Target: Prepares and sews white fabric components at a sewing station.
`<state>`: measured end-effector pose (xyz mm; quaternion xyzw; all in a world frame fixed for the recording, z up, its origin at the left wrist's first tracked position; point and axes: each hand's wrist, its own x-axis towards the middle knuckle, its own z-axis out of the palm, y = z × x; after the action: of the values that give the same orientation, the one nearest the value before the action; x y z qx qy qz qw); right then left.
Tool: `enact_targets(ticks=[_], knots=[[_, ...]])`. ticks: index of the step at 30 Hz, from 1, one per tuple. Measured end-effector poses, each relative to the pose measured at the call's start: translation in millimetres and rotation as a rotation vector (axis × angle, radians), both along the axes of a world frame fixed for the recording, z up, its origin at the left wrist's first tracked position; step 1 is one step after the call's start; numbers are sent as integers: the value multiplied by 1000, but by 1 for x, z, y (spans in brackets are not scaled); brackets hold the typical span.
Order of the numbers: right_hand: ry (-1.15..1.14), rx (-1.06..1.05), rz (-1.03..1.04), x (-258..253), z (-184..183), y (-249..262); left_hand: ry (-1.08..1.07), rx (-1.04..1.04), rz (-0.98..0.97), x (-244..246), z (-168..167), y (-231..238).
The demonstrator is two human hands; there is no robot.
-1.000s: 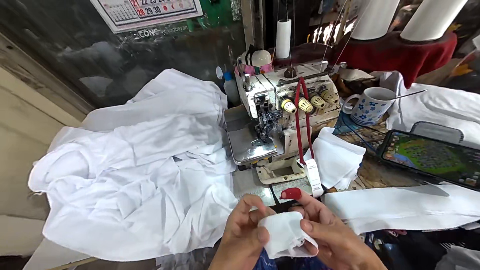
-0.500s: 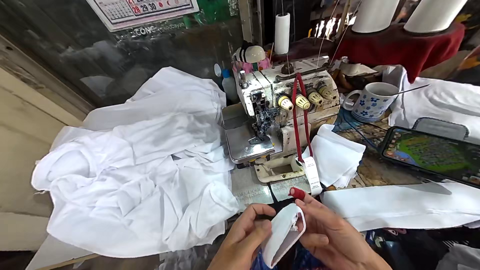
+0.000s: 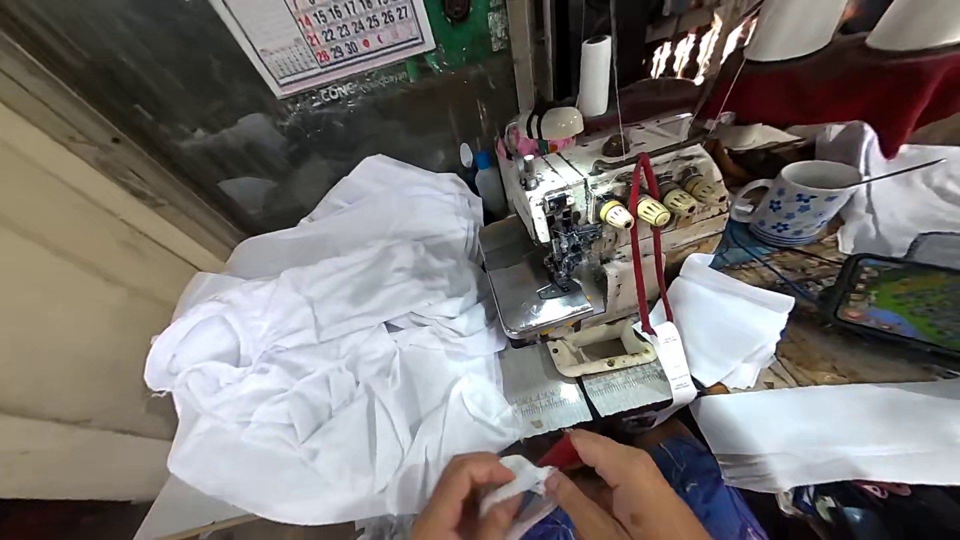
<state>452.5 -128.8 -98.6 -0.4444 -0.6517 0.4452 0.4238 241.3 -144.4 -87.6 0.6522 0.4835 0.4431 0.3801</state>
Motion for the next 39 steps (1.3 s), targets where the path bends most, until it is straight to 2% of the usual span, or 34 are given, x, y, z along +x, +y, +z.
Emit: enact_targets(ticks=[2,4,6,7,12,15,18,21,24,32,36,39], knots=[[-21,50,57,-5,12,12,133,111,-40,-18,29,16],[-25,-3,98,-14,10,30,402,266,69,-21,47,46],[-73,-119,79,-22,-1,48,694,323,160,-20,36,81],[-110,-171,68,-24,-5,54,790,292,144,-19,27,94],[-269,-144,37,-26,-6,63,1016,172,-24,-13,20,114],[-293,-45,-27,-29,-8,60,985,230,-5,-20,21,110],[-168,7,-111,-37,-14,56,790,329,47,-25,21,101],[-34,101,-179,-45,-22,55,661,313,46,-28,28,92],[-6,182,-205,-39,-12,49,657,339,37,-31,38,84],[-10,183,-206,-19,4,47,613,456,74,-12,48,78],[45,105,-217,-11,6,50,684,520,112,1,50,79],[22,3,-91,1,16,55,772,551,119,9,53,85]])
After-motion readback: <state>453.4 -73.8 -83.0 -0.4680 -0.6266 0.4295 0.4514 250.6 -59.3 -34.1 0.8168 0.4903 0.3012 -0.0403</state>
